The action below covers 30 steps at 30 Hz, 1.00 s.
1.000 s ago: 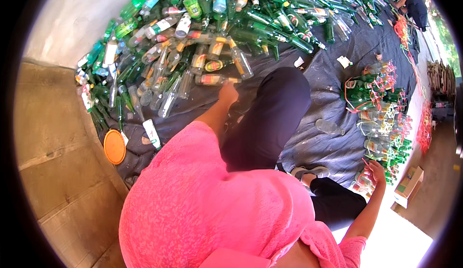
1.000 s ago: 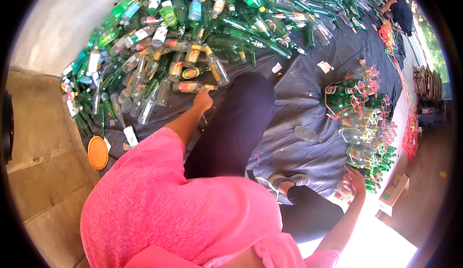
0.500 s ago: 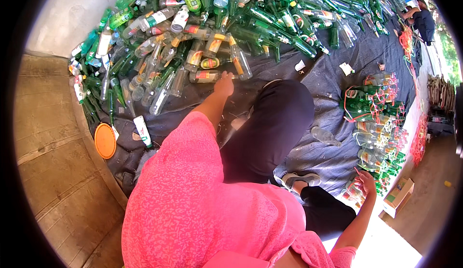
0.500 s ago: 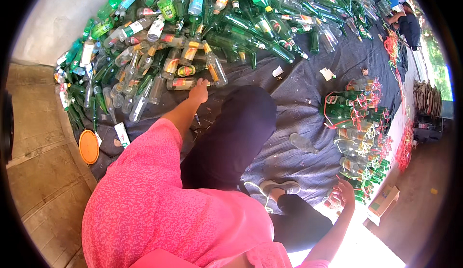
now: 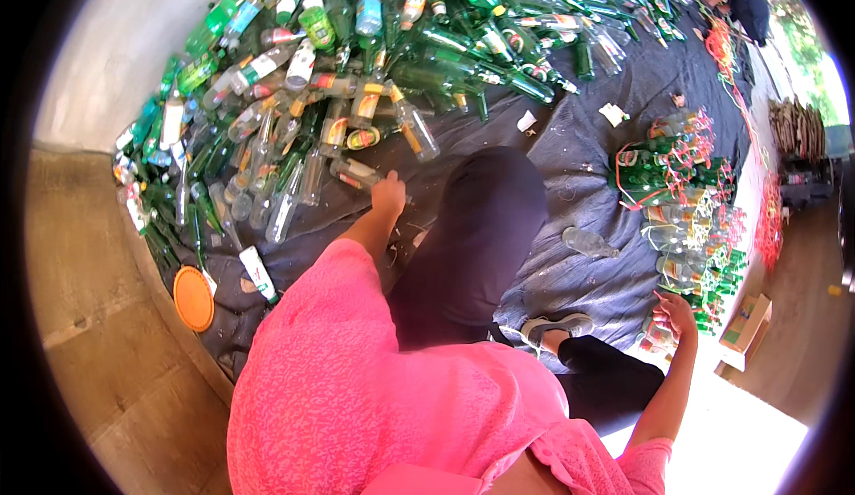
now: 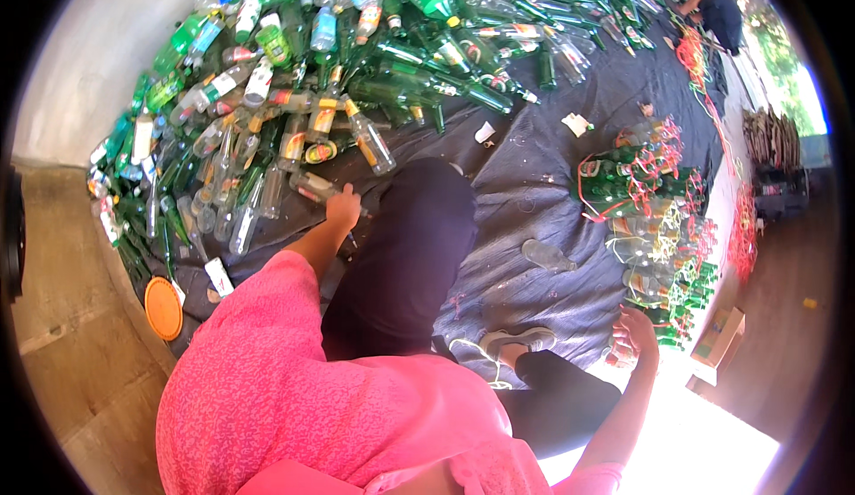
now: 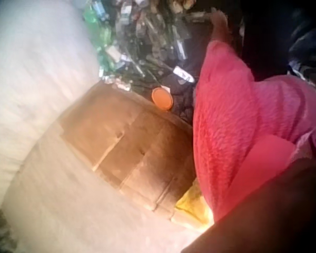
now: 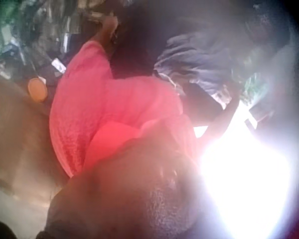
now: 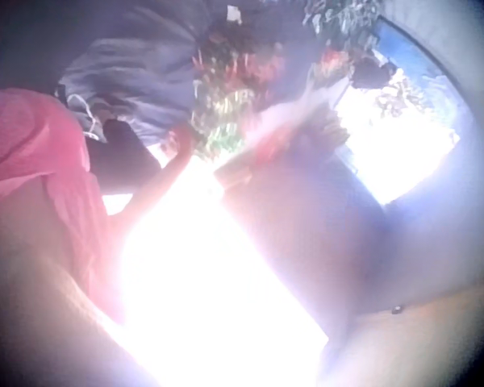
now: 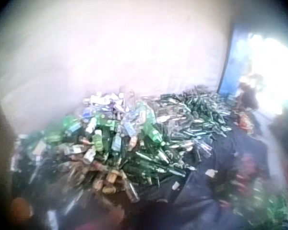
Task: The person sits on the floor and ties glass bottles together using orange rope. They reach into a large pile of loose glass bottles on a black tarp and bundle them into small groups.
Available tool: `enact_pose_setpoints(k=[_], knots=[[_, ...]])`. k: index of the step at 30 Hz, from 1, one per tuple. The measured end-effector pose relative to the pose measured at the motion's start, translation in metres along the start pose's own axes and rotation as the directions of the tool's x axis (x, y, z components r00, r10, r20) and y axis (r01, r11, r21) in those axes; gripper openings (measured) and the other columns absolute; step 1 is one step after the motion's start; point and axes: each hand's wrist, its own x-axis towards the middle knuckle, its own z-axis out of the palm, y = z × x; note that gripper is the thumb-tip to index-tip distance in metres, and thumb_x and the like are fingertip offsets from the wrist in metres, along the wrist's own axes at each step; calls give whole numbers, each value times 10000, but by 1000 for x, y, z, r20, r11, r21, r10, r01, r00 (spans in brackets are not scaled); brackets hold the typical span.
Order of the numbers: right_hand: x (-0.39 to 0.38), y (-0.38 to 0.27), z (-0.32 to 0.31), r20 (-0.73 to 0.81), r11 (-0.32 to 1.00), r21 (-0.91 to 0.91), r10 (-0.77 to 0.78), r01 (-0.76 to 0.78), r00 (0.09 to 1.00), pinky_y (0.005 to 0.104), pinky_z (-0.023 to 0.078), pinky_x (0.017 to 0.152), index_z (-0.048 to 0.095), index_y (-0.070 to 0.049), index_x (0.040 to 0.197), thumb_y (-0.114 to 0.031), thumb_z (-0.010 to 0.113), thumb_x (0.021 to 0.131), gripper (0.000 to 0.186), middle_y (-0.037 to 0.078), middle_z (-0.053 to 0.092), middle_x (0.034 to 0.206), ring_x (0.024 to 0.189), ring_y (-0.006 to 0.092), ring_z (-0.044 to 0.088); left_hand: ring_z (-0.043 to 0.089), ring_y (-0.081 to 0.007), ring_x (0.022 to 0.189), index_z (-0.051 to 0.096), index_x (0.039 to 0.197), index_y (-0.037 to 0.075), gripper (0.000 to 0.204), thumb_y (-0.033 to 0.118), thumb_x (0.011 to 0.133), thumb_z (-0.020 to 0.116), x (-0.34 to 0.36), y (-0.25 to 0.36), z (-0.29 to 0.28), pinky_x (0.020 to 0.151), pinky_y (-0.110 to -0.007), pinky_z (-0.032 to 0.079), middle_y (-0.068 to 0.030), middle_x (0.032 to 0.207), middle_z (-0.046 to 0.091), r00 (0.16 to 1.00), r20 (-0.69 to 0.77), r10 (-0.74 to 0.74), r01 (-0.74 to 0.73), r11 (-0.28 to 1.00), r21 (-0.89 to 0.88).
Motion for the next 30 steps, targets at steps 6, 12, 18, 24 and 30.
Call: enact_pose_setpoints(k=[6,12,18,24,30], knots=[[26,36,-27,-27,994,112,-4,7,1000,344,572,591,666,0,1125,-176,573,1011,229,52,713,929,692,193,684,685,-392,871,582,1165,132,240,147,934,522,-11,19,-86,702,-522,549,-146,1077,610,971,228,65,-20,981,-193],[-9,-8,-22,32,970,120,-215,210,976,263,444,480,613,-66,1086,-147,599,929,177,5,583,733,594,131,594,623,-435,1092,489,1357,15,450,201,965,606,24,-9,-113,941,-480,494,-229,1228,625,995,-96,-5,-29,937,-349],[-55,-23,-22,-73,919,156,-355,362,932,260,479,557,605,-8,1256,-166,614,913,378,26,631,806,681,138,627,637,-422,1015,561,1241,14,387,262,952,632,100,48,-227,885,-469,500,-237,1098,664,926,-375,35,-233,837,-495],[-107,-43,-12,-233,902,-1,-420,431,877,314,541,696,604,-51,1333,-251,607,898,479,68,694,970,803,169,683,630,-127,636,608,1092,50,285,293,957,671,134,198,-464,635,-306,503,-52,892,682,846,-498,188,-519,504,-691],[-114,-63,14,-318,720,229,-581,655,749,264,532,704,606,-24,1330,-222,647,917,460,51,701,956,805,124,665,557,-85,780,610,1098,83,203,199,956,696,144,305,-545,713,-258,465,11,952,634,831,-344,437,-430,114,-895]])
